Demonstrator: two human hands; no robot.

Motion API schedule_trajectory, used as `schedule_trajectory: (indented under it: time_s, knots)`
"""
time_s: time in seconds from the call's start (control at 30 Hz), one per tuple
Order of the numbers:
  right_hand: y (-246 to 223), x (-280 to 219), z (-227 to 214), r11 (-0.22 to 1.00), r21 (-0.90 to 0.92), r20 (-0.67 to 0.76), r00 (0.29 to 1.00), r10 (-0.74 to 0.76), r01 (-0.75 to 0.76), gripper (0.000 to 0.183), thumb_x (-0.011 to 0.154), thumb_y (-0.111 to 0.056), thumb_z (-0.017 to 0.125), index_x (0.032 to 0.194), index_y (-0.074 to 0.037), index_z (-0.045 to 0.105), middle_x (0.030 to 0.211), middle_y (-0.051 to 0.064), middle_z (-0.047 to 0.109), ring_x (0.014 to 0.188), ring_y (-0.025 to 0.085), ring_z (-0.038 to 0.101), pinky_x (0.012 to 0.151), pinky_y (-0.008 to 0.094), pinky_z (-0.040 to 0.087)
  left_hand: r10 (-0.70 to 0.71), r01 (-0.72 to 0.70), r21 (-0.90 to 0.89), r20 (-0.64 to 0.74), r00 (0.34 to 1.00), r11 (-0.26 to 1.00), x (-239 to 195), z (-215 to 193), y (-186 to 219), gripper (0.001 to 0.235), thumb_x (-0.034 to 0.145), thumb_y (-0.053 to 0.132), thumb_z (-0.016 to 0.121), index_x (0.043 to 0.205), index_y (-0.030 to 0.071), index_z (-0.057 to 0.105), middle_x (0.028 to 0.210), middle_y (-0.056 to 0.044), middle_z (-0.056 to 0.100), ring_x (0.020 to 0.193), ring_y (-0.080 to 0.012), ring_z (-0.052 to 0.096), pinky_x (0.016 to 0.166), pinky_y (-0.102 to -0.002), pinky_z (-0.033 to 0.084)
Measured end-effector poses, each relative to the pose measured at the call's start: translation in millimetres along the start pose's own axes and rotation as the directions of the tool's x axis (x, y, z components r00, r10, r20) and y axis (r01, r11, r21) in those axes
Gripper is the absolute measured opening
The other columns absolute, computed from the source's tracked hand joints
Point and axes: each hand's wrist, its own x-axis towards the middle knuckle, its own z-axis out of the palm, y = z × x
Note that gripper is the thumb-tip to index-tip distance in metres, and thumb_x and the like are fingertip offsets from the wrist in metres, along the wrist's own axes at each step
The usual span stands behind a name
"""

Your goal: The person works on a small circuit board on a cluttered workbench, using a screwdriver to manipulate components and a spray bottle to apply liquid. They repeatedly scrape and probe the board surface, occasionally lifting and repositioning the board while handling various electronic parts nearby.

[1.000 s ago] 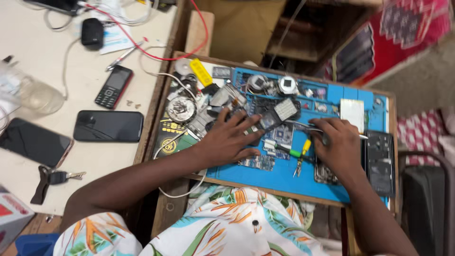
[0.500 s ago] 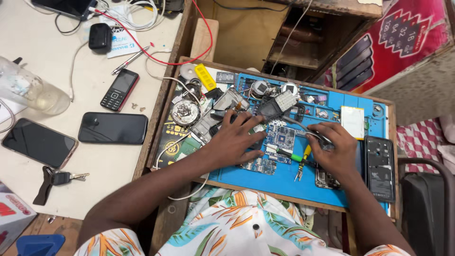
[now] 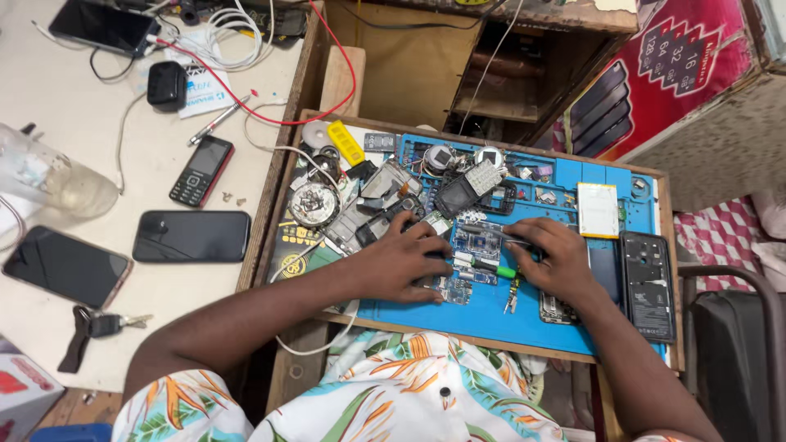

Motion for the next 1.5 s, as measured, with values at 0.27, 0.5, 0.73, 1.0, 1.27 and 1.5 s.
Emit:
schedule_trajectory:
  time_s: [0.27,0.5,0.73,1.0,1.27,1.5]
  knots:
    - [6.3,-2.6,1.2,0.998,0.059,-0.047,0.999,0.017,-0.014,0.023,0.084,-0.013,0.08,0.106,-0.008,0.075,0.103,0.01,0.075,0.093,0.025,0.074,0.079,0.035,0.058,-0.016,0.016,-0.04,0.021,1.0,0.999,2.0,-6.4,4.7,0.047,0.09,0.057,0.069,0.111,0.016,0.077,0.129,-0.007,0.065,0.123,-0.0283,0.052,0.111,-0.058,0.025]
    - [9.9,-6.0,2.6,0.999,0.041,-0.081,0.996,-0.027,0.03,0.021,0.083,-0.013,0.082,0.103,-0.009,0.075,0.103,0.01,0.075,0.094,0.026,0.073,0.079,0.036,0.058,0.02,-0.02,-0.011,-0.04,0.999,1.0,3.6,-4.8,1.0,0.054,0.081,0.062,0.074,0.11,0.016,0.077,0.127,-0.007,0.065,0.12,-0.0284,0.052,0.109,-0.059,0.025]
    - [8.7,-4.8,1.6,0.987,0.099,-0.07,0.99,-0.118,0.125,0.024,0.084,-0.01,0.08,0.107,-0.008,0.074,0.106,0.009,0.074,0.094,0.024,0.073,0.08,0.035,0.058,-0.006,0.023,0.116,-0.143,0.99,0.993,9.3,-10.6,-4.9,0.046,0.083,0.057,0.077,0.102,0.016,0.075,0.122,-0.003,0.067,0.115,-0.0255,0.057,0.107,-0.056,0.031]
    - [4.9,-8.6,-6.3,0.987,0.09,-0.071,0.99,-0.124,0.13,0.026,0.081,-0.005,0.079,0.106,-0.006,0.074,0.104,0.011,0.073,0.092,0.026,0.072,0.078,0.037,0.058,-0.03,0.064,0.145,-0.225,0.974,0.987,-15.3,-5.8,43.6,0.032,0.089,0.045,0.078,0.098,0.015,0.075,0.116,-0.003,0.068,0.104,-0.0228,0.058,0.1,-0.052,0.035]
    - [4.5,-9.7,-7.5,0.984,0.121,-0.092,0.988,-0.122,0.133,0.023,0.081,-0.004,0.08,0.103,-0.005,0.075,0.102,0.012,0.074,0.086,0.026,0.071,0.073,0.036,0.057,-0.288,0.28,-0.078,-0.369,0.884,0.957,-5.0,-22.6,73.3,0.015,0.085,0.025,0.083,0.089,0.011,0.076,0.094,-0.004,0.073,0.081,-0.0206,0.067,0.073,-0.036,0.051]
    - [8.3,-4.0,-18.7,0.982,0.12,-0.113,0.985,-0.132,0.145,0.023,0.08,-0.004,0.079,0.102,-0.007,0.074,0.102,0.008,0.074,0.087,0.024,0.072,0.075,0.035,0.059,-0.768,0.538,-0.58,-0.273,0.579,0.612,1.1,-19.6,80.4,0.016,0.084,0.018,0.083,0.085,0.003,0.077,0.079,-0.005,0.074,0.062,-0.0114,0.06,0.058,-0.026,0.049]
